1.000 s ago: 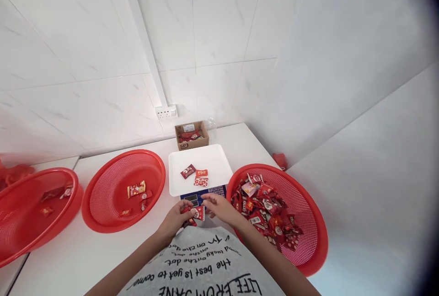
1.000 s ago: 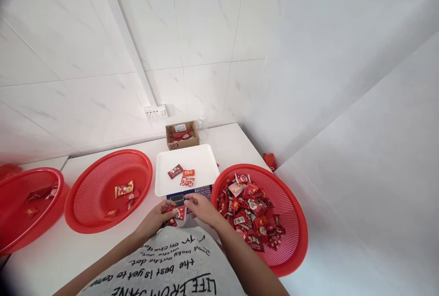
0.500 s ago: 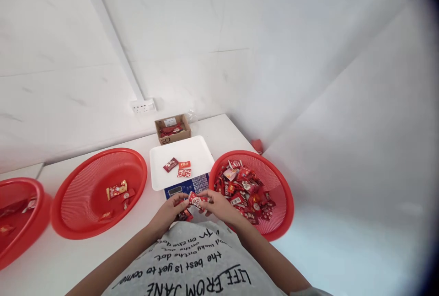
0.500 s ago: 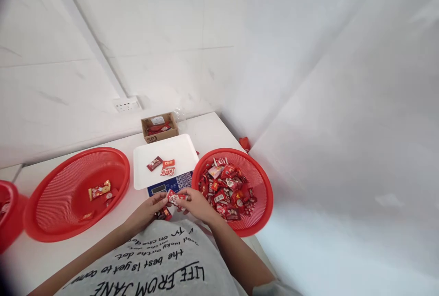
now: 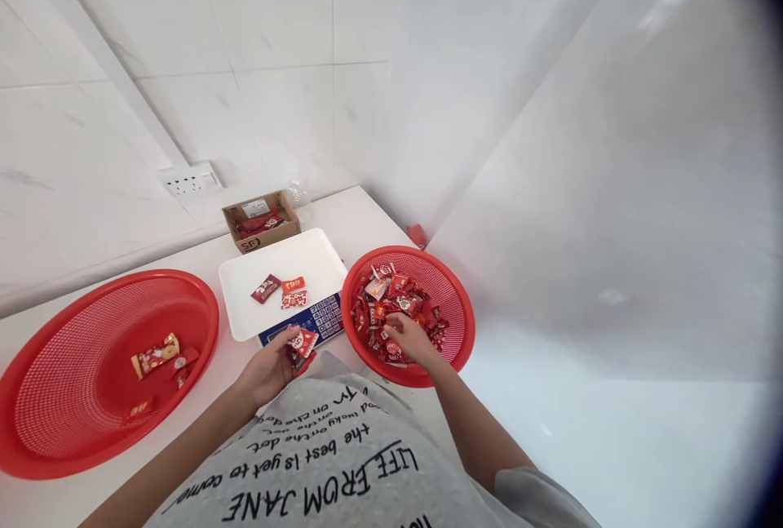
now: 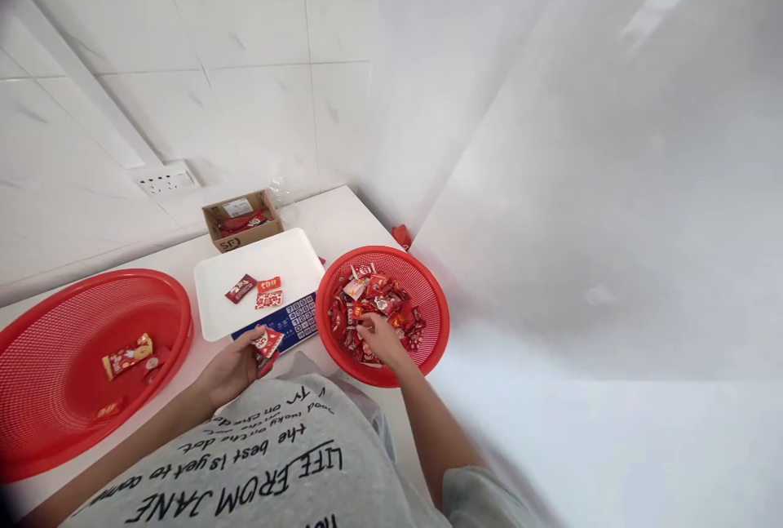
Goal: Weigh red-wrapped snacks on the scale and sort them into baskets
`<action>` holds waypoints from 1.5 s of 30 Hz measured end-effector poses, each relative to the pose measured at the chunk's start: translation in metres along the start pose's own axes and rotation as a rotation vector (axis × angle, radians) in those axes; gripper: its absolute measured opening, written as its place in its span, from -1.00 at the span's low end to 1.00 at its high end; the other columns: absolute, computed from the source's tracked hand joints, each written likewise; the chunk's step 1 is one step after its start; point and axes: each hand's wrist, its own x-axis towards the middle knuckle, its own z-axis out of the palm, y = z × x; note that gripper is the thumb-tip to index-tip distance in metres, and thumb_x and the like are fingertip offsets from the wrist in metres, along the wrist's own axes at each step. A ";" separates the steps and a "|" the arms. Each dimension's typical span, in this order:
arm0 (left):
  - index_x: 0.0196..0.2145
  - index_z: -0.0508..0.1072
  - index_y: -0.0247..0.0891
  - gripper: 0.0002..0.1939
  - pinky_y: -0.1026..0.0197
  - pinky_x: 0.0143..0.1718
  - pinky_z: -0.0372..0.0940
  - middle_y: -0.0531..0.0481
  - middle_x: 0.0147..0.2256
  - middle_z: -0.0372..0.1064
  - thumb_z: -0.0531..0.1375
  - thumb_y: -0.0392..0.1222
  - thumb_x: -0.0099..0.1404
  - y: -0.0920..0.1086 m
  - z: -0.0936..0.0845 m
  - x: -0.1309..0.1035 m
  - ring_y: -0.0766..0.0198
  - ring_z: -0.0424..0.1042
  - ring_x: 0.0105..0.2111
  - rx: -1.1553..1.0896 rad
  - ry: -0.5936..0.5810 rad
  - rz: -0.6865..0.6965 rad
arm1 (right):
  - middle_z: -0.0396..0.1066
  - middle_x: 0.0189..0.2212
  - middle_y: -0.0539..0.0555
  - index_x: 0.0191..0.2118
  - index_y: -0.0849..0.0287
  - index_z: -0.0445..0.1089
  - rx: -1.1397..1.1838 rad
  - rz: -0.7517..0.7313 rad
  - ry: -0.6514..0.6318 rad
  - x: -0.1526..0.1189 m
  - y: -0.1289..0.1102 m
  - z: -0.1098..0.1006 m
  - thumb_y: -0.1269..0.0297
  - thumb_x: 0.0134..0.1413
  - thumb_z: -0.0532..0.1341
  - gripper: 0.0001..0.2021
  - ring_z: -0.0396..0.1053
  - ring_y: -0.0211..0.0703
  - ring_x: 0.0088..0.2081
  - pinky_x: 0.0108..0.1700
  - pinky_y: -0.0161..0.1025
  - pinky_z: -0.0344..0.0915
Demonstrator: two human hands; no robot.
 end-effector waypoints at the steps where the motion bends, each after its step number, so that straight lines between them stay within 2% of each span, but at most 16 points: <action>1: -0.31 0.35 -0.26 -0.95 0.29 -0.52 0.39 0.02 -0.48 0.46 0.17 -0.29 0.23 0.004 -0.002 -0.001 0.32 0.44 -0.57 -0.017 0.003 0.004 | 0.42 -0.05 0.16 -0.05 0.15 0.39 -0.088 -0.013 0.003 0.003 0.008 -0.003 0.22 0.01 0.21 -0.66 0.37 -0.04 -0.05 0.00 -0.09 0.26; 5: -0.27 0.34 -0.24 -0.91 0.28 -0.56 0.39 0.03 -0.48 0.46 0.14 -0.33 0.23 0.010 -0.007 -0.002 0.31 0.45 -0.59 -0.057 0.033 0.018 | 0.10 0.24 0.20 0.10 0.09 0.33 -0.470 -0.080 -0.124 0.010 0.022 0.007 0.24 -0.02 0.23 -0.51 0.01 0.09 0.25 0.20 0.03 0.01; 7: -0.24 0.35 -0.25 -0.88 0.29 -0.56 0.39 0.02 -0.48 0.47 0.14 -0.31 0.23 0.009 -0.008 -0.001 0.31 0.45 -0.59 -0.055 0.033 0.023 | -0.06 0.31 0.17 0.16 0.01 0.26 -0.620 -0.062 -0.193 0.011 0.021 0.019 0.23 -0.04 0.24 -0.43 -0.18 0.16 0.31 0.19 0.14 -0.05; 9: -0.22 0.36 -0.26 -0.88 0.30 -0.56 0.39 0.01 -0.48 0.47 0.14 -0.29 0.24 0.008 -0.010 0.001 0.31 0.45 -0.59 -0.051 0.034 0.025 | -0.15 0.34 0.15 0.21 -0.06 0.17 -0.725 -0.036 -0.223 0.013 0.021 0.027 0.26 -0.06 0.23 -0.37 -0.28 0.18 0.33 0.16 0.21 -0.04; 12: -0.27 0.36 -0.27 -0.92 0.31 -0.58 0.38 -0.01 -0.48 0.48 0.13 -0.26 0.26 0.007 -0.011 0.002 0.31 0.44 -0.60 -0.051 0.039 0.009 | -0.13 0.33 0.13 0.22 -0.08 0.14 -0.830 -0.058 -0.189 0.014 0.023 0.029 0.38 -0.07 0.20 -0.34 -0.23 0.14 0.31 0.14 0.15 -0.03; 16: -0.32 0.35 -0.27 -0.95 0.31 -0.62 0.35 -0.02 -0.49 0.47 0.11 -0.25 0.28 0.007 -0.014 0.003 0.32 0.41 -0.64 -0.048 0.030 -0.017 | 0.17 0.18 0.16 0.08 0.07 0.33 -0.859 -0.131 -0.077 0.015 0.030 0.018 0.44 0.02 0.10 -0.55 0.06 0.02 0.18 0.06 -0.11 0.10; 19: -0.32 0.35 -0.27 -0.96 0.31 -0.61 0.35 -0.01 -0.50 0.47 0.10 -0.27 0.28 0.007 -0.015 0.005 0.32 0.41 -0.63 -0.050 0.031 -0.024 | 0.30 0.05 0.19 -0.03 0.15 0.42 -0.834 -0.099 0.005 0.016 0.035 0.005 0.46 0.07 0.04 -0.63 0.16 -0.03 0.07 0.00 -0.23 0.13; 24: -0.31 0.34 -0.27 -0.96 0.31 -0.60 0.36 -0.02 -0.49 0.47 0.12 -0.26 0.27 0.007 -0.019 0.006 0.31 0.43 -0.61 -0.057 0.031 -0.025 | 0.29 0.05 0.25 -0.07 0.22 0.43 -0.836 0.016 0.130 0.018 0.041 -0.017 0.48 0.09 -0.02 -0.63 0.20 0.04 0.04 -0.04 -0.18 0.13; 27: -0.31 0.34 -0.28 -0.95 0.29 -0.57 0.37 -0.03 -0.48 0.48 0.13 -0.26 0.27 0.005 -0.022 0.006 0.30 0.44 -0.60 -0.060 0.035 -0.029 | 0.33 0.00 0.25 -0.05 0.21 0.42 -0.822 0.015 0.171 0.020 0.038 -0.020 0.42 0.12 0.00 -0.65 0.22 0.05 0.02 -0.02 -0.15 0.13; 30: -0.30 0.34 -0.29 -0.95 0.26 -0.54 0.39 -0.04 -0.48 0.48 0.12 -0.27 0.27 0.001 -0.024 0.007 0.28 0.44 -0.59 -0.057 0.042 -0.024 | 0.37 -0.04 0.20 -0.02 0.20 0.41 -0.705 -0.110 0.120 0.025 0.029 -0.004 0.29 0.15 0.05 -0.66 0.24 0.00 0.02 0.05 -0.17 0.12; 33: -0.30 0.34 -0.28 -0.96 0.26 -0.55 0.38 -0.02 -0.49 0.47 0.13 -0.29 0.26 -0.002 -0.023 0.009 0.29 0.43 -0.61 -0.058 0.048 -0.016 | 0.21 0.15 0.18 0.14 0.13 0.28 -0.611 -0.243 -0.038 0.029 0.019 0.024 0.19 0.12 0.10 -0.55 0.12 -0.02 0.17 0.18 -0.13 0.03; 36: -0.31 0.35 -0.28 -0.97 0.26 -0.55 0.38 -0.02 -0.49 0.47 0.13 -0.30 0.26 -0.004 -0.020 0.008 0.28 0.44 -0.60 -0.064 0.049 -0.012 | -0.10 0.32 0.14 0.28 -0.02 0.04 -0.676 -0.205 -0.185 0.032 0.012 0.045 0.21 0.12 0.11 -0.41 -0.14 0.06 0.31 0.23 0.05 -0.11; 38: -0.32 0.35 -0.29 -0.97 0.27 -0.55 0.38 -0.03 -0.51 0.46 0.12 -0.30 0.27 -0.004 -0.019 0.007 0.28 0.44 -0.59 -0.064 0.061 -0.018 | -0.17 0.34 0.12 0.29 -0.10 -0.02 -0.752 -0.179 -0.219 0.034 0.012 0.049 0.28 0.10 0.11 -0.38 -0.22 0.09 0.33 0.23 0.14 -0.17; 42: -0.36 0.35 -0.30 -0.96 0.29 -0.57 0.37 -0.01 -0.54 0.45 0.13 -0.30 0.27 -0.002 -0.019 0.002 0.30 0.42 -0.62 -0.054 0.077 -0.017 | -0.03 0.29 0.11 0.25 -0.12 0.06 -0.851 -0.231 -0.180 0.036 0.016 0.042 0.45 -0.02 0.14 -0.32 -0.15 0.04 0.30 0.21 0.13 -0.17; 45: -0.34 0.36 -0.30 -0.96 0.28 -0.55 0.38 -0.02 -0.52 0.46 0.12 -0.29 0.27 -0.002 -0.022 0.003 0.30 0.44 -0.60 -0.042 0.076 -0.008 | 0.13 0.21 0.07 0.19 -0.09 0.17 -0.826 -0.229 -0.139 0.035 0.018 0.035 0.47 -0.03 0.10 -0.39 -0.04 -0.01 0.24 0.19 0.03 -0.13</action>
